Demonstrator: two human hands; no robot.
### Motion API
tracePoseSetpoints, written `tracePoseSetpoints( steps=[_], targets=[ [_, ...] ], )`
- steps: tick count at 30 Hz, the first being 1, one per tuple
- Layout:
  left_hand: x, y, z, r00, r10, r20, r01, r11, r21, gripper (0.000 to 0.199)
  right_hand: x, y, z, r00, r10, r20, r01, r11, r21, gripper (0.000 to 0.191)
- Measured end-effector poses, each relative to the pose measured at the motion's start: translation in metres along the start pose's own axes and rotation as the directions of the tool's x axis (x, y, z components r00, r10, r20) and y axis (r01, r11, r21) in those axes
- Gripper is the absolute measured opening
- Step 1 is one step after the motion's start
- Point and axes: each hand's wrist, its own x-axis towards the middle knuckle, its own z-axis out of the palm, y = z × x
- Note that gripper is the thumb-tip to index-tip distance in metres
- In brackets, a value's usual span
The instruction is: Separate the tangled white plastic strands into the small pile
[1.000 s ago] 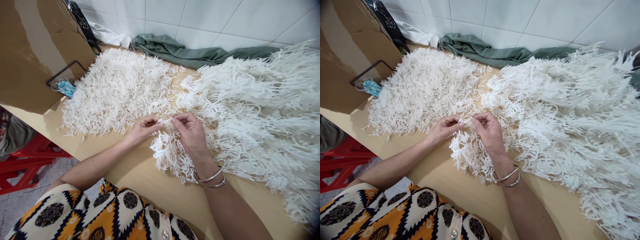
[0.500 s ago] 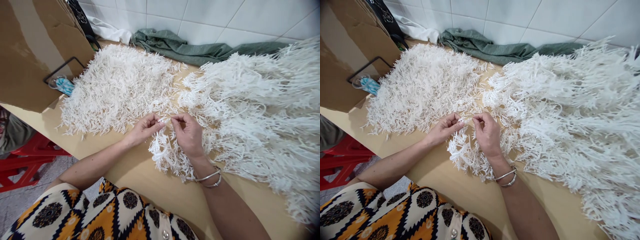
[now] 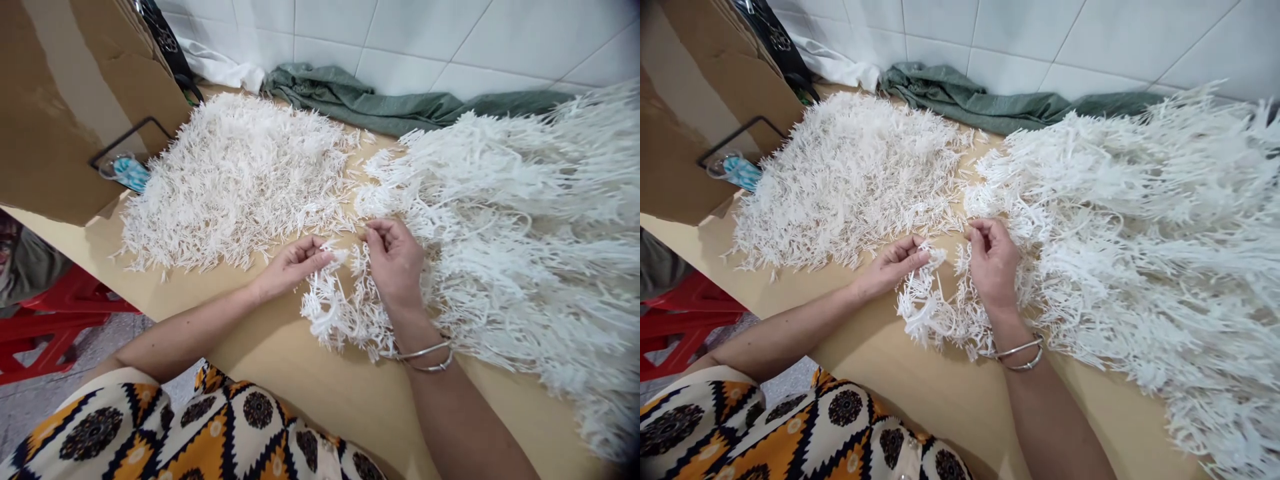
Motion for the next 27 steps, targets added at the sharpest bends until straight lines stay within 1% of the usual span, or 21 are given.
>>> tracePoseSetpoints(
  steps=[2, 4, 6, 7, 9, 11, 12, 14, 17, 19, 20, 21, 23, 25, 27],
  targets=[
    [0.003, -0.003, -0.002, 0.995, 0.038, -0.096, -0.040, 0.999, -0.018, 0.036, -0.003, -0.003, 0.001, 0.997, -0.010, 0.075, -0.001, 0.991, 0.137, 0.026],
    [0.004, -0.003, -0.004, 0.989, 0.047, -0.138, -0.051, 0.998, -0.025, 0.035, -0.006, -0.009, 0.002, 0.993, -0.063, 0.099, 0.043, 0.979, 0.199, 0.034],
    [0.005, -0.003, -0.005, 0.989, 0.046, -0.140, -0.052, 0.998, -0.041, 0.035, -0.008, -0.017, 0.001, 0.988, -0.111, 0.103, 0.088, 0.974, 0.207, 0.031],
    [0.005, -0.002, -0.006, 0.990, 0.047, -0.134, -0.054, 0.997, -0.051, 0.035, -0.009, -0.020, 0.000, 0.984, -0.128, 0.123, 0.100, 0.973, 0.209, 0.028],
    [0.005, -0.002, -0.007, 0.992, 0.053, -0.114, -0.060, 0.996, -0.061, 0.035, -0.009, -0.026, -0.002, 0.965, -0.146, 0.219, 0.096, 0.970, 0.224, 0.027],
    [0.006, -0.002, -0.008, 0.994, 0.059, -0.094, -0.064, 0.997, -0.050, 0.034, -0.010, -0.027, -0.003, 0.933, -0.150, 0.328, 0.076, 0.971, 0.228, 0.029],
    [0.006, -0.002, -0.009, 0.995, 0.059, -0.086, -0.063, 0.997, -0.039, 0.033, -0.011, -0.026, -0.003, 0.921, -0.141, 0.364, 0.064, 0.975, 0.214, 0.030],
    [0.007, -0.003, -0.009, 0.996, 0.054, -0.077, -0.056, 0.998, -0.016, 0.034, -0.012, -0.023, -0.001, 0.923, -0.106, 0.370, 0.046, 0.985, 0.167, 0.025],
    [0.008, -0.003, -0.006, 0.995, 0.041, -0.090, -0.042, 0.999, -0.004, 0.037, -0.013, -0.019, 0.003, 0.947, -0.055, 0.316, 0.025, 0.995, 0.098, 0.008],
    [0.007, -0.003, -0.004, 0.991, 0.063, -0.119, -0.064, 0.998, -0.004, 0.037, -0.014, -0.019, 0.005, 0.955, -0.046, 0.294, 0.025, 0.997, 0.074, 0.004],
    [0.006, -0.003, -0.004, 0.987, 0.092, -0.133, -0.091, 0.996, 0.014, 0.038, -0.014, -0.020, 0.006, 0.957, -0.050, 0.286, 0.032, 0.997, 0.069, 0.003],
    [0.005, -0.003, -0.004, 0.980, 0.138, -0.144, -0.132, 0.990, 0.056, 0.038, -0.014, -0.021, 0.006, 0.960, -0.062, 0.274, 0.044, 0.996, 0.071, 0.003],
    [0.005, -0.004, -0.006, 0.950, 0.280, -0.139, -0.244, 0.942, 0.228, 0.032, -0.014, -0.022, 0.007, 0.964, -0.092, 0.250, 0.071, 0.993, 0.093, 0.002],
    [0.004, -0.004, -0.009, 0.899, 0.428, -0.093, -0.346, 0.823, 0.450, 0.021, -0.015, -0.024, 0.007, 0.964, -0.109, 0.242, 0.086, 0.991, 0.105, 0.003],
    [0.005, -0.004, -0.010, 0.854, 0.515, -0.068, -0.377, 0.705, 0.601, 0.012, -0.017, -0.025, 0.007, 0.963, -0.098, 0.251, 0.080, 0.994, 0.079, 0.004]
  ],
)
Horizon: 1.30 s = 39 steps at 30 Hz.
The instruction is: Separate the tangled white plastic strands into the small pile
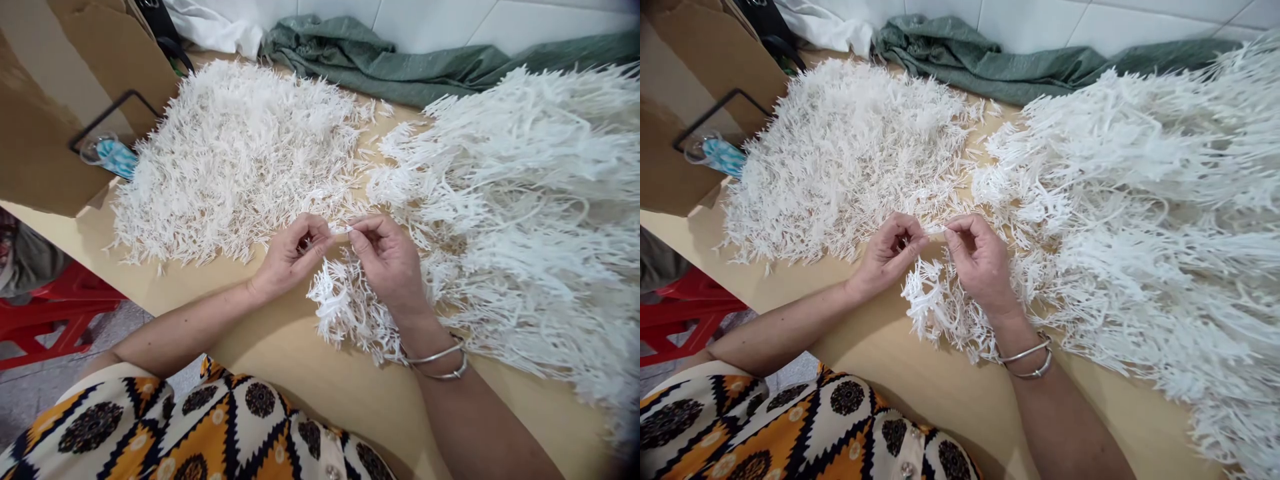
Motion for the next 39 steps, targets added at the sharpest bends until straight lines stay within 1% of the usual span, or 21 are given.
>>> tracePoseSetpoints(
  steps=[1, 4, 6, 8, 10, 12, 14, 16, 20, 23, 26, 29, 31, 32, 34, 35, 36, 38, 39],
  targets=[
    [0.000, 0.000, 0.000, 1.000, 0.012, -0.016, -0.011, 0.999, 0.051, 0.010, -0.001, -0.001, 0.000, 1.000, 0.010, 0.003, -0.010, 1.000, -0.020, 0.004],
    [0.001, 0.002, 0.000, 0.998, -0.027, -0.055, 0.034, 0.993, 0.116, 0.014, -0.004, -0.003, 0.001, 1.000, 0.020, -0.003, -0.020, 0.997, -0.072, 0.005],
    [0.002, 0.003, 0.000, 0.998, -0.054, -0.043, 0.060, 0.986, 0.158, 0.020, -0.006, -0.004, 0.002, 1.000, -0.021, -0.017, 0.019, 0.994, -0.110, 0.006],
    [0.002, 0.005, -0.001, 0.997, -0.075, -0.013, 0.076, 0.975, 0.211, 0.021, -0.005, -0.004, 0.002, 0.996, -0.088, -0.032, 0.082, 0.983, -0.163, 0.007],
    [0.003, 0.006, -0.004, 0.992, -0.115, 0.050, 0.102, 0.971, 0.217, 0.020, -0.004, -0.003, 0.002, 0.986, -0.159, -0.048, 0.144, 0.962, -0.232, 0.008],
    [0.004, 0.007, -0.008, 0.974, -0.173, 0.145, 0.152, 0.978, 0.141, 0.023, -0.003, -0.002, 0.003, 0.980, -0.190, -0.057, 0.164, 0.938, -0.307, 0.008],
    [0.006, 0.007, -0.012, 0.947, -0.215, 0.241, 0.210, 0.977, 0.047, 0.028, -0.003, 0.000, 0.006, 0.984, -0.168, -0.065, 0.134, 0.925, -0.354, 0.006],
    [0.008, 0.007, -0.016, 0.932, -0.229, 0.281, 0.240, 0.971, -0.005, 0.031, -0.003, 0.000, 0.010, 0.991, -0.110, -0.075, 0.076, 0.930, -0.358, 0.005],
    [0.011, 0.005, -0.021, 0.919, -0.241, 0.310, 0.269, 0.962, -0.049, 0.032, -0.005, -0.003, 0.018, 0.998, -0.035, -0.060, 0.014, 0.946, -0.323, 0.010],
    [0.014, 0.005, -0.024, 0.911, -0.242, 0.334, 0.290, 0.952, -0.101, 0.033, -0.006, -0.008, 0.022, 0.999, -0.027, -0.044, 0.012, 0.948, -0.317, 0.013],
    [0.014, 0.006, -0.025, 0.908, -0.244, 0.341, 0.306, 0.941, -0.142, 0.032, -0.005, -0.009, 0.021, 0.999, -0.018, -0.037, 0.006, 0.955, -0.297, 0.015],
    [0.010, 0.009, -0.022, 0.878, -0.256, 0.403, 0.360, 0.909, -0.207, 0.031, 0.002, -0.003, 0.013, 0.996, 0.023, -0.088, -0.045, 0.968, -0.247, 0.015],
    [0.006, 0.011, -0.018, 0.853, -0.253, 0.456, 0.382, 0.899, -0.217, 0.032, 0.007, 0.005, 0.006, 0.989, 0.035, -0.143, -0.064, 0.976, -0.207, 0.015],
    [0.005, 0.012, -0.017, 0.852, -0.249, 0.461, 0.377, 0.902, -0.209, 0.032, 0.009, 0.009, 0.003, 0.986, 0.033, -0.162, -0.064, 0.980, -0.186, 0.015],
    [0.003, 0.013, -0.013, 0.872, -0.251, 0.420, 0.354, 0.916, -0.189, 0.032, 0.010, 0.016, 0.000, 0.985, 0.053, -0.165, -0.072, 0.992, -0.107, 0.011],
    [0.003, 0.013, -0.012, 0.884, -0.257, 0.390, 0.348, 0.919, -0.184, 0.033, 0.010, 0.018, 0.000, 0.986, 0.077, -0.150, -0.085, 0.995, -0.047, 0.006],
    [0.004, 0.013, -0.011, 0.895, -0.263, 0.361, 0.344, 0.921, -0.182, 0.033, 0.009, 0.018, 0.000, 0.987, 0.099, -0.128, -0.098, 0.995, 0.019, 0.007],
    [0.005, 0.013, -0.010, 0.907, -0.276, 0.319, 0.344, 0.922, -0.179, 0.034, 0.006, 0.015, 0.002, 0.988, 0.127, -0.092, -0.114, 0.985, 0.131, 0.024],
    [0.006, 0.013, -0.009, 0.911, -0.282, 0.301, 0.345, 0.922, -0.178, 0.034, 0.004, 0.012, 0.002, 0.988, 0.125, -0.086, -0.111, 0.982, 0.153, 0.028]
  ],
)
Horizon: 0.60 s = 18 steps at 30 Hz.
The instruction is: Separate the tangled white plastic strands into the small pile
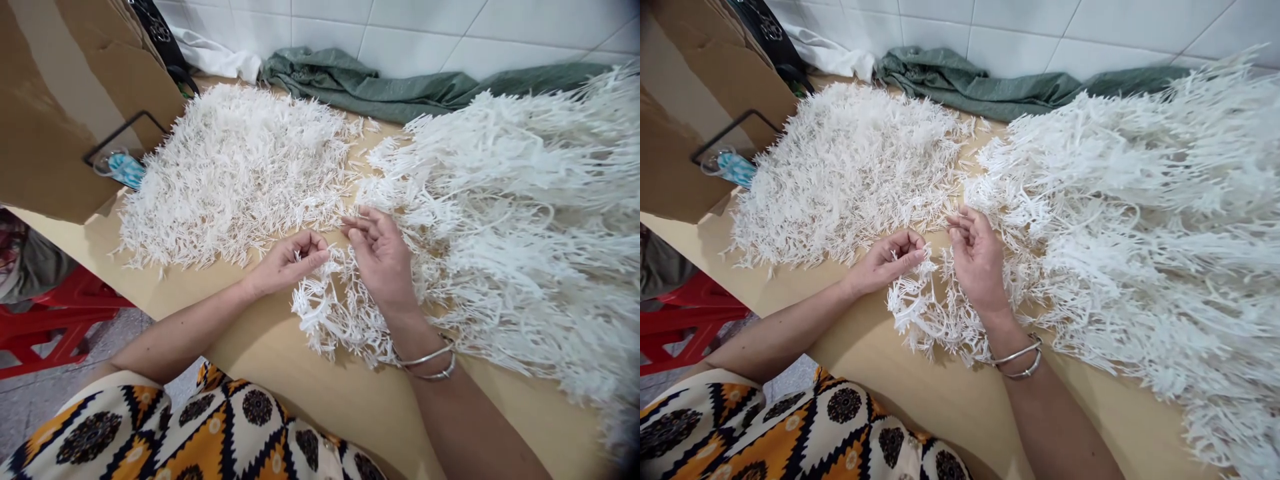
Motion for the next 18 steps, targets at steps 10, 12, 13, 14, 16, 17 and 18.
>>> tracePoseSetpoints(
  steps=[10, 12, 13, 14, 16, 17, 18],
  targets=[
    [0.002, -0.002, 0.001, 0.998, 0.024, -0.060, -0.024, 1.000, 0.006, 0.034, -0.011, -0.025, 0.003, 0.974, -0.140, 0.180, 0.185, 0.947, -0.263, 0.009],
    [0.002, -0.003, -0.001, 0.999, -0.001, -0.035, 0.002, 1.000, 0.003, 0.034, -0.011, -0.023, 0.003, 0.974, -0.124, 0.188, 0.172, 0.950, -0.262, 0.011],
    [0.002, -0.003, -0.002, 1.000, -0.020, -0.010, 0.020, 1.000, -0.004, 0.034, -0.011, -0.023, 0.003, 0.973, -0.119, 0.196, 0.172, 0.945, -0.278, 0.012],
    [0.003, -0.003, -0.004, 0.999, -0.036, 0.015, 0.036, 0.999, -0.013, 0.035, -0.011, -0.023, 0.004, 0.974, -0.117, 0.196, 0.173, 0.938, -0.302, 0.013],
    [0.004, -0.004, -0.007, 0.997, -0.054, 0.063, 0.056, 0.998, -0.026, 0.035, -0.011, -0.023, 0.007, 0.979, -0.111, 0.174, 0.167, 0.918, -0.358, 0.018],
    [0.004, -0.004, -0.008, 0.996, -0.053, 0.072, 0.055, 0.998, -0.028, 0.035, -0.011, -0.023, 0.009, 0.983, -0.107, 0.151, 0.158, 0.912, -0.379, 0.019],
    [0.004, -0.004, -0.009, 0.996, -0.046, 0.071, 0.048, 0.998, -0.027, 0.035, -0.012, -0.023, 0.011, 0.987, -0.106, 0.124, 0.147, 0.908, -0.393, 0.021]
  ],
)
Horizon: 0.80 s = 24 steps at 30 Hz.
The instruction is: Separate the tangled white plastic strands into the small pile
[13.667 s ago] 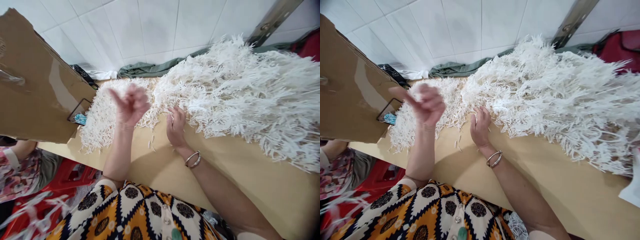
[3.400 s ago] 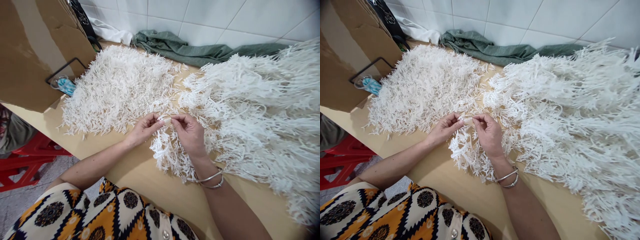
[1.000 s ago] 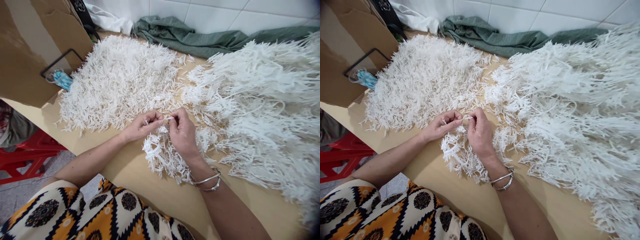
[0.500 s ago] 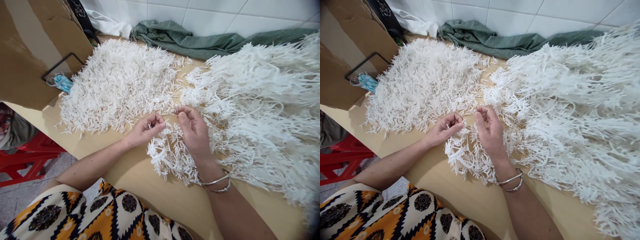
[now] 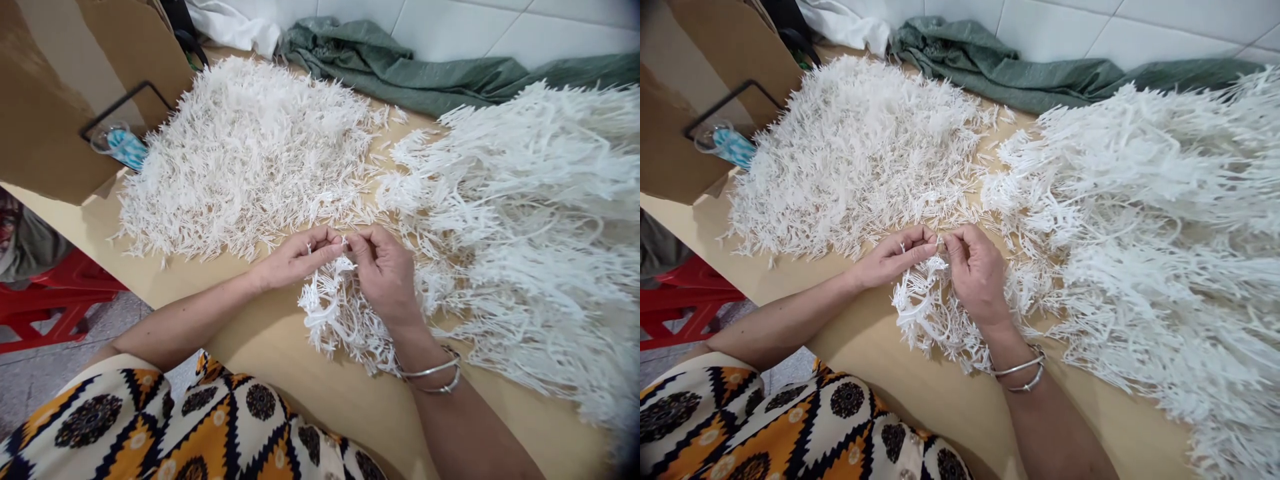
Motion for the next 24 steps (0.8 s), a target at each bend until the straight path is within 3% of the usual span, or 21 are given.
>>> tracePoseSetpoints(
  steps=[2, 6, 8, 10, 13, 15, 17, 20, 24],
  targets=[
    [-0.002, 0.001, 0.000, 1.000, 0.010, 0.000, -0.010, 1.000, -0.018, 0.034, 0.001, 0.001, 0.003, 0.999, 0.024, -0.048, -0.024, 1.000, -0.011, 0.023],
    [-0.007, 0.003, 0.006, 0.991, -0.024, 0.132, 0.041, 0.991, -0.128, 0.033, 0.009, 0.014, -0.001, 0.982, 0.108, -0.158, -0.102, 0.994, 0.050, 0.027],
    [-0.008, 0.002, 0.008, 0.993, -0.019, 0.114, 0.035, 0.989, -0.142, 0.032, 0.011, 0.022, -0.004, 0.975, 0.136, -0.178, -0.120, 0.988, 0.098, 0.024],
    [-0.007, 0.000, 0.009, 1.000, 0.003, 0.027, 0.002, 0.988, -0.157, 0.030, 0.011, 0.028, -0.005, 0.983, 0.130, -0.132, -0.109, 0.981, 0.161, 0.008],
    [-0.004, -0.002, 0.006, 0.999, -0.003, -0.040, -0.006, 0.978, -0.206, 0.027, 0.008, 0.031, -0.003, 0.994, 0.096, -0.057, -0.075, 0.953, 0.292, 0.034],
    [-0.003, -0.005, 0.004, 0.998, -0.023, -0.059, 0.008, 0.970, -0.245, 0.023, 0.006, 0.028, -0.004, 0.995, 0.078, -0.057, -0.054, 0.941, 0.335, 0.036],
    [-0.002, -0.007, 0.003, 0.996, -0.032, -0.080, 0.008, 0.960, -0.279, 0.020, 0.005, 0.022, -0.007, 0.996, 0.064, -0.056, -0.042, 0.942, 0.332, 0.027],
    [-0.002, -0.010, 0.003, 0.994, -0.021, -0.103, -0.011, 0.955, -0.295, 0.023, 0.005, 0.014, -0.012, 0.999, 0.021, 0.038, -0.031, 0.955, 0.296, 0.022],
    [-0.001, -0.008, 0.006, 0.995, 0.029, -0.093, -0.049, 0.973, -0.225, 0.024, 0.003, 0.009, -0.011, 0.996, -0.034, 0.087, 0.012, 0.970, 0.245, 0.013]
  ],
)
